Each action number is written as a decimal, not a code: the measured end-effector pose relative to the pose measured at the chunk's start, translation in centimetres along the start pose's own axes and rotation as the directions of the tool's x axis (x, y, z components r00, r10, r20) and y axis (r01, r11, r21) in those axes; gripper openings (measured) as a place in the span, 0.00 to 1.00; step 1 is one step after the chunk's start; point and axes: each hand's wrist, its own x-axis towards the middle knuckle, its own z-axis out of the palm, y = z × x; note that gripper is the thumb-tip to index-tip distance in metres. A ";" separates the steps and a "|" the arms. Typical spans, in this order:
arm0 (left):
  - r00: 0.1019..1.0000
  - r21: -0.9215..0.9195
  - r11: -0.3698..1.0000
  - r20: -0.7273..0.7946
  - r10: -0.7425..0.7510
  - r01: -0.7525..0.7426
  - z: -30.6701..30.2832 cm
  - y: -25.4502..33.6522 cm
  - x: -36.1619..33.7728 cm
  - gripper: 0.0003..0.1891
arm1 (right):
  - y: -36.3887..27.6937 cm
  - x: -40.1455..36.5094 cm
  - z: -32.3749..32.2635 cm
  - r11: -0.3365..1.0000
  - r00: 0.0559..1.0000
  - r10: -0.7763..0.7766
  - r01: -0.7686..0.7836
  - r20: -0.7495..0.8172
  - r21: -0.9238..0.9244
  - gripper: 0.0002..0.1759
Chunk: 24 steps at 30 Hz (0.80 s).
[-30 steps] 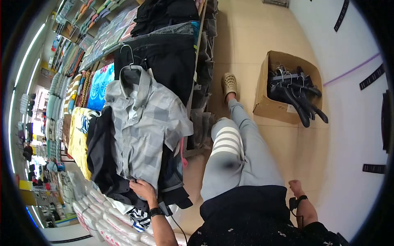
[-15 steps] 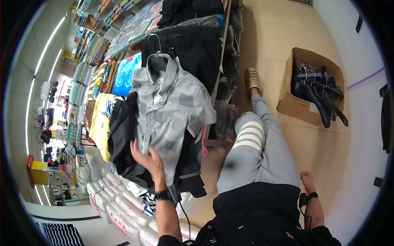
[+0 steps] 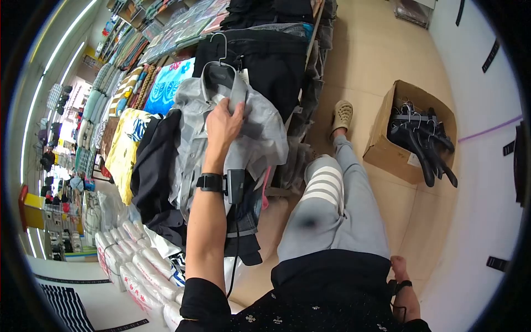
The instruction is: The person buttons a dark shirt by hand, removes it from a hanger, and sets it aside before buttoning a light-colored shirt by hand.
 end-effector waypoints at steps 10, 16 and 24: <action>0.939 -0.778 0.543 0.172 -0.298 0.315 3.7 3.3 -1.9 0.27 | -2.3 -0.5 0.6 0.997 0.999 0.039 -0.040 0.010 0.062 0.16; 0.910 -0.722 0.637 -0.024 -0.413 0.270 8.9 1.6 -2.9 0.20 | -8.0 0.9 1.7 0.982 0.976 -0.178 0.185 -0.128 0.047 0.11; 0.936 -0.456 0.817 0.172 -0.308 0.352 6.7 1.0 -3.4 0.31 | -9.0 0.2 0.9 0.994 0.996 -0.086 0.084 -0.021 -0.070 0.18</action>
